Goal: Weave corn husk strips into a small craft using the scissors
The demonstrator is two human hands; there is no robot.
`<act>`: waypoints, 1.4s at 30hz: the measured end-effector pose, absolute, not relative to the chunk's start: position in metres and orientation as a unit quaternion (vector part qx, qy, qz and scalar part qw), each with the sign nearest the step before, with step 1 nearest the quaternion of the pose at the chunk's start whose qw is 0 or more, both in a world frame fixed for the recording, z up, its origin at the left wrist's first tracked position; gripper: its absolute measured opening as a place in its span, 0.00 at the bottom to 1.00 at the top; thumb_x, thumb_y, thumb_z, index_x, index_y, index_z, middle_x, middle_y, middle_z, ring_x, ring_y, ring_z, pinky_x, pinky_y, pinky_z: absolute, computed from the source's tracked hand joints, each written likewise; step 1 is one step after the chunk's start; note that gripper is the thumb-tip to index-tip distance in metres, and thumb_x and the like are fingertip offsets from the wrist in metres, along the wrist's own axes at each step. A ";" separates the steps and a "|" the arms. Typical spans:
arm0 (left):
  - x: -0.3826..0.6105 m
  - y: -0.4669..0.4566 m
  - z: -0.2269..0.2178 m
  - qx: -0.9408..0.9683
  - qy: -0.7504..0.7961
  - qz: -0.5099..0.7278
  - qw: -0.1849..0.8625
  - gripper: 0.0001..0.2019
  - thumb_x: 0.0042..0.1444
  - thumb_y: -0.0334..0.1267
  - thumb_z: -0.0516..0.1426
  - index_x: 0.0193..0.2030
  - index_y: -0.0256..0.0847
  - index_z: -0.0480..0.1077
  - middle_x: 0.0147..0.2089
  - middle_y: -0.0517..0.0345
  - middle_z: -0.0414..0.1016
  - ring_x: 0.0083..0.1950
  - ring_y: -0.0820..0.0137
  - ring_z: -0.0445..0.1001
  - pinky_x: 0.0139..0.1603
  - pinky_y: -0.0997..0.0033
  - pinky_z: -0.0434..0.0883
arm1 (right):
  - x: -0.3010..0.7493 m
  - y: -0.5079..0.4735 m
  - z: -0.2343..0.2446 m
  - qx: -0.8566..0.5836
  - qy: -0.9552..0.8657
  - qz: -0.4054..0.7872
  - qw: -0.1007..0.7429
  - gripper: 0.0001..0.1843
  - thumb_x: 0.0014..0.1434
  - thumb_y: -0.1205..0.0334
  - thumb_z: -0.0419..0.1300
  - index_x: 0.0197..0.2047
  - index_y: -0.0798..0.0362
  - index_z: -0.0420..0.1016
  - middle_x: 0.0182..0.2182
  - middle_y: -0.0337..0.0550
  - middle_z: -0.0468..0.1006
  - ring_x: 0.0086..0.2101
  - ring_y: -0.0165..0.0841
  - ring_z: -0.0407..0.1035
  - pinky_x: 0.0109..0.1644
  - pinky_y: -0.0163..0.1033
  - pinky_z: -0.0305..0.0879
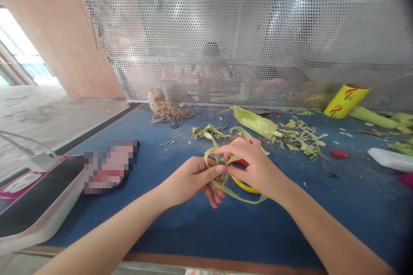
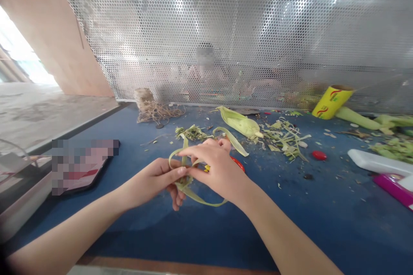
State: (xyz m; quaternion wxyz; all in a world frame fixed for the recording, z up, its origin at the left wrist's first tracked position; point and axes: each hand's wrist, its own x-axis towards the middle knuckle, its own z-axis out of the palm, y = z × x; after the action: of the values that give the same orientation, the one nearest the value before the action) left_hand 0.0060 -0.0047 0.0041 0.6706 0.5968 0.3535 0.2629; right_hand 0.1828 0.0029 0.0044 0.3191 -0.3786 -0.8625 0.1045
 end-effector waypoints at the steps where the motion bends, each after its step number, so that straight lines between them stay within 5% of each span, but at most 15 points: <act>1: 0.006 -0.005 0.004 0.600 0.362 0.268 0.662 0.16 0.51 0.48 0.54 0.26 0.34 0.65 0.19 0.57 0.72 0.19 0.73 0.71 0.20 0.74 0.71 | 0.182 0.002 0.005 -0.392 -0.853 0.117 0.326 0.09 0.54 0.56 0.57 0.39 0.45 0.70 0.31 0.37 0.74 0.36 0.33 0.67 0.47 0.46 0.49; 9: 0.007 -0.010 0.010 0.651 0.436 0.326 0.529 0.18 0.53 0.48 0.52 0.20 0.36 0.64 0.12 0.65 0.61 0.13 0.79 0.61 0.14 0.81 0.63 | 0.177 0.000 0.006 -0.437 -0.785 0.195 0.393 0.02 0.55 0.63 0.53 0.33 0.51 0.65 0.30 0.40 0.75 0.33 0.31 0.69 0.44 0.41 0.59; 15: 0.008 -0.007 0.007 0.668 0.446 0.303 0.513 0.17 0.52 0.47 0.52 0.20 0.38 0.62 0.14 0.65 0.62 0.16 0.77 0.63 0.15 0.80 0.63 | 0.182 0.003 0.009 -0.464 -0.780 0.291 0.302 0.05 0.53 0.64 0.52 0.28 0.52 0.67 0.27 0.38 0.74 0.31 0.30 0.68 0.37 0.36 0.62; 19: 0.007 -0.005 0.003 0.682 0.467 0.288 0.483 0.18 0.54 0.47 0.49 0.21 0.36 0.65 0.17 0.61 0.67 0.16 0.77 0.64 0.17 0.80 0.64 | 0.184 0.003 0.011 -0.548 -0.748 0.253 0.276 0.07 0.53 0.61 0.51 0.26 0.53 0.65 0.24 0.39 0.73 0.27 0.31 0.68 0.34 0.37 0.62; 23: 0.008 -0.005 0.002 0.681 0.474 0.274 0.486 0.17 0.54 0.45 0.49 0.21 0.36 0.65 0.17 0.61 0.67 0.16 0.78 0.64 0.17 0.80 0.64 | 0.186 0.004 0.006 -0.512 -0.774 0.274 0.252 0.07 0.54 0.60 0.52 0.31 0.51 0.69 0.28 0.41 0.76 0.31 0.34 0.69 0.37 0.39 0.63; 29: 0.009 -0.005 0.003 0.679 0.469 0.258 0.502 0.14 0.53 0.43 0.51 0.21 0.37 0.64 0.16 0.64 0.65 0.16 0.79 0.63 0.15 0.82 0.63 | 0.185 0.006 0.007 -0.403 -0.738 0.398 0.366 0.15 0.55 0.59 0.54 0.47 0.50 0.67 0.45 0.44 0.73 0.46 0.35 0.67 0.47 0.40 0.64; 35: 0.011 -0.006 0.001 0.652 0.444 0.260 0.557 0.19 0.53 0.47 0.50 0.20 0.34 0.65 0.17 0.59 0.68 0.17 0.77 0.65 0.17 0.78 0.65 | 0.174 -0.001 0.006 -0.311 -0.674 0.413 0.527 0.14 0.61 0.60 0.47 0.45 0.51 0.70 0.30 0.40 0.75 0.33 0.28 0.69 0.39 0.36 0.66; 42: 0.011 -0.006 0.002 0.572 0.385 0.298 0.660 0.18 0.52 0.49 0.52 0.32 0.33 0.71 0.19 0.60 0.68 0.18 0.75 0.66 0.17 0.77 0.66 | 0.177 0.001 -0.001 -0.331 -0.757 0.265 0.498 0.21 0.58 0.71 0.46 0.49 0.44 0.70 0.33 0.40 0.72 0.30 0.27 0.64 0.35 0.36 0.65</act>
State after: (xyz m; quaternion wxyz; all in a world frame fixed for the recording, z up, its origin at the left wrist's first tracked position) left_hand 0.0114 -0.0057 0.0016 0.6602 0.5721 0.3850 0.2978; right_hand 0.1772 0.0014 -0.0013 0.4978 -0.3306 -0.7567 0.2650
